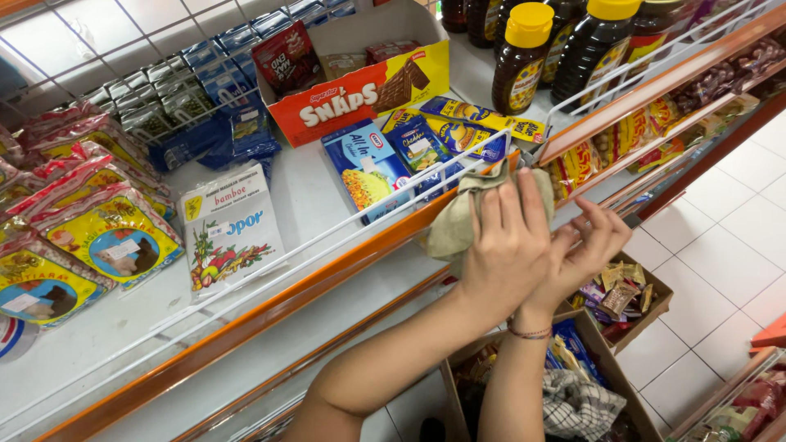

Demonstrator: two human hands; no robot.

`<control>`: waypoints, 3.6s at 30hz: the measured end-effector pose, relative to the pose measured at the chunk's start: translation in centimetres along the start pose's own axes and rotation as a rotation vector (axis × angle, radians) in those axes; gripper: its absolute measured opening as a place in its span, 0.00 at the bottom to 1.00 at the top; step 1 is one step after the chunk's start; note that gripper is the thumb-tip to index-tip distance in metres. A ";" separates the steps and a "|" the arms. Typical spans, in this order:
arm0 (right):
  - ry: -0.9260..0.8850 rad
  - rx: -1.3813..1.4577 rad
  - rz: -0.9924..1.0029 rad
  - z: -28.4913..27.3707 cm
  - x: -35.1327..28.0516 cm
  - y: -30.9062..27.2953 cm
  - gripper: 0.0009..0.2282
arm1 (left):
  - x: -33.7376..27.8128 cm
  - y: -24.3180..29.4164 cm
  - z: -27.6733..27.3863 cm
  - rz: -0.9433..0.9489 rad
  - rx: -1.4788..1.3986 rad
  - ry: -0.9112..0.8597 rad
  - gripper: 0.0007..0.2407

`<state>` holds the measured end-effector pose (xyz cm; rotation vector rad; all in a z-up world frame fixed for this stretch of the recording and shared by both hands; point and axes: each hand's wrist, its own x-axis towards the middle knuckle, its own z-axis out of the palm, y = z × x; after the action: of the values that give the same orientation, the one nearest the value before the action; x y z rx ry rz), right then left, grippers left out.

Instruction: The person wipes down the edges of convenience store shelves using a spray bottle and a cloth.

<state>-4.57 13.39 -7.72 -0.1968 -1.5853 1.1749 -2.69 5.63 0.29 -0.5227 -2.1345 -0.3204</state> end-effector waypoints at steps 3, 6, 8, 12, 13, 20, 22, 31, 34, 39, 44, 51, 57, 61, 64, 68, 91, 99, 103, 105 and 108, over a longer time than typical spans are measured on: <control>0.093 0.141 0.114 -0.6 0.5 1.3 0.15 | 1.0 0.9 2.0 0.022 0.018 -0.026 0.28; 0.148 0.161 0.115 -1.2 0.6 2.2 0.12 | 2.1 1.6 3.6 0.060 -0.055 -0.022 0.27; 0.182 0.157 0.110 -1.2 0.6 2.5 0.13 | 3.1 1.8 4.3 0.110 -0.150 -0.060 0.25; 0.218 0.119 0.118 -1.5 0.5 2.8 0.09 | 2.8 1.5 2.2 0.194 -0.300 0.010 0.24; 0.209 0.103 0.103 -1.4 0.6 2.8 0.08 | 1.9 1.1 0.8 0.206 -0.329 0.090 0.24; 0.164 0.374 0.107 -0.4 0.2 2.3 0.11 | -5.6 -6.4 -5.5 0.105 0.201 0.070 0.22; 0.135 0.389 0.115 -0.1 -0.2 1.9 0.11 | -6.1 -7.8 -4.4 0.081 0.371 -0.014 0.24; 0.054 0.519 0.119 2.4 -3.1 -2.5 0.10 | -3.1 -6.1 4.1 0.443 0.511 -0.375 0.30; 0.009 0.533 0.121 2.9 -4.9 -4.6 0.09 | -7.5 -8.7 2.6 0.539 0.665 -0.313 0.30; -0.142 0.434 -0.142 3.6 -9.3 -9.5 0.11 | -17.3 -17.2 -6.9 0.198 0.299 -0.312 0.23; -0.338 0.527 -0.343 4.9 -14.9 -15.2 0.09 | -24.7 -24.1 -20.4 -0.351 0.589 0.168 0.24; -0.531 0.485 -0.518 5.3 -20.7 -21.0 0.18 | -24.6 -24.4 -22.9 -0.486 0.565 0.181 0.25; -0.577 0.490 -0.564 6.3 -25.9 -25.7 0.22 | -25.4 -25.4 -21.0 -0.124 0.109 -0.090 0.21; -0.634 0.567 -0.599 6.8 -29.7 -28.8 0.22 | -30.4 -31.7 -28.8 0.050 0.848 -0.054 0.22; -0.660 0.611 -0.624 6.8 -32.6 -30.9 0.21 | -34.0 -35.4 -35.1 -0.145 0.855 0.214 0.21; -0.699 0.616 -0.634 6.4 -35.7 -33.2 0.21 | -37.2 -38.7 -42.0 -0.451 0.723 0.423 0.22; -0.890 0.579 -0.675 5.8 -51.7 -41.4 0.18 | -49.2 -50.1 -55.1 -0.452 0.698 0.442 0.22; -1.020 0.432 -0.581 3.9 -55.6 -38.2 0.19 | -51.1 -40.1 -56.9 -0.674 -0.423 0.821 0.34; -1.105 0.353 -0.540 2.2 -57.3 -36.8 0.20 | -54.2 -34.9 -50.7 -0.861 -0.659 1.047 0.37; -1.136 0.309 -0.544 1.4 -57.7 -36.1 0.21 | -56.1 -35.5 -46.9 -0.862 -0.381 0.850 0.34; -1.179 0.252 -0.548 0.9 -58.1 -35.1 0.22 | -58.9 -37.5 -40.8 -0.742 0.174 0.279 0.26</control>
<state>32.31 -42.43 -18.93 1.2296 -2.2080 1.0493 38.80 -58.61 -26.02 0.4169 -1.9808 -0.5692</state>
